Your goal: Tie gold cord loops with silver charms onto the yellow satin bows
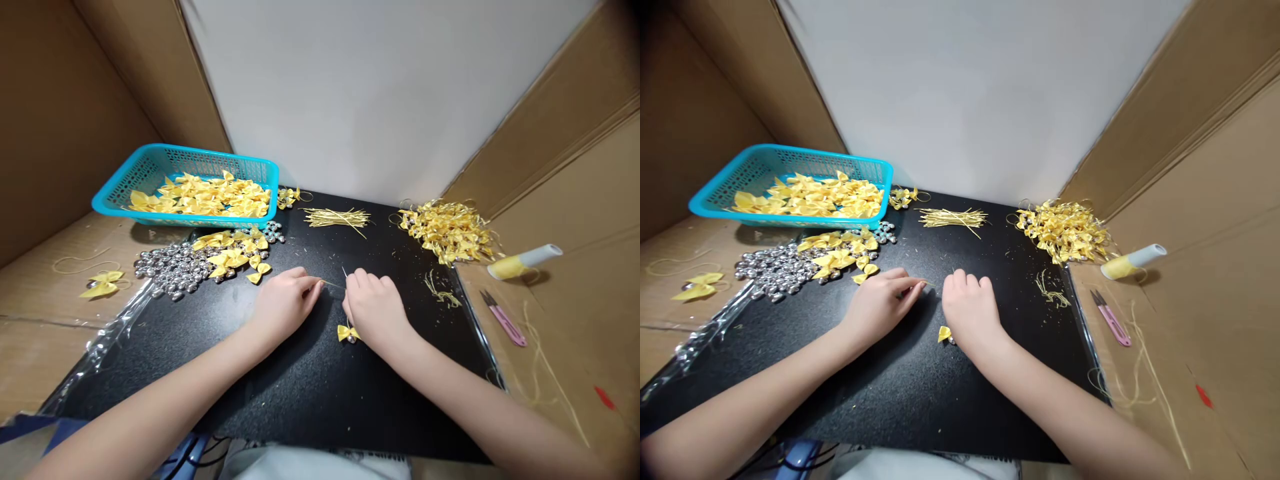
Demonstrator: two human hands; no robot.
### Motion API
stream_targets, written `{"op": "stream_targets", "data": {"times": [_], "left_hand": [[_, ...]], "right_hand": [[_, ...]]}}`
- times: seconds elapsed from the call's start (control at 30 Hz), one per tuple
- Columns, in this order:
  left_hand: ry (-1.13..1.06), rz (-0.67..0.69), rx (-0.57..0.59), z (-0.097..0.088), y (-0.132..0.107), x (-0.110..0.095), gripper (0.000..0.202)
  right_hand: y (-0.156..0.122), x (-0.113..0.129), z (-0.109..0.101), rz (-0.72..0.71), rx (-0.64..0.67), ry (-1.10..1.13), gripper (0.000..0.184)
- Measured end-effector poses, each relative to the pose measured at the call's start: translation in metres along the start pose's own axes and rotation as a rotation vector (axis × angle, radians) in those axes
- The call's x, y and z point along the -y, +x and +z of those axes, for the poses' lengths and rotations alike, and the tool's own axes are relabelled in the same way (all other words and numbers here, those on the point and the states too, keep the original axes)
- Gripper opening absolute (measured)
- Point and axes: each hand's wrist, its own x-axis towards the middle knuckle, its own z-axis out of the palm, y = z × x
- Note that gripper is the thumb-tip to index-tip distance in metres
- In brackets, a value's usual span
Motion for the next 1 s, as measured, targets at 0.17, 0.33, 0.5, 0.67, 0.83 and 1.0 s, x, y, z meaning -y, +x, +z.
{"op": "stream_targets", "data": {"times": [0.17, 0.33, 0.5, 0.67, 0.83, 1.0], "left_hand": [[-0.371, -0.076, 0.009, -0.002, -0.003, -0.009, 0.025], [-0.778, -0.333, 0.110, 0.008, -0.005, -0.013, 0.029], [-1.044, -0.475, 0.165, 0.017, -0.009, -0.018, 0.027], [-1.126, -0.472, 0.141, 0.016, -0.014, -0.027, 0.020], [-1.204, -0.469, 0.110, 0.018, -0.019, -0.030, 0.013], [-1.232, -0.441, 0.074, 0.019, -0.023, -0.033, 0.008]], "right_hand": [[-0.006, 0.015, -0.007, 0.032, 0.174, 0.128, 0.015], [-0.015, 0.010, -0.009, 0.174, 0.265, 0.347, 0.019], [-0.035, 0.000, 0.005, 0.392, 0.128, 0.727, 0.023], [-0.045, 0.000, 0.018, 0.518, -0.143, 1.127, 0.016], [-0.044, 0.001, 0.017, 0.686, -0.244, 1.567, 0.008], [-0.045, 0.009, 0.017, 0.730, -0.316, 1.913, 0.015]]}}
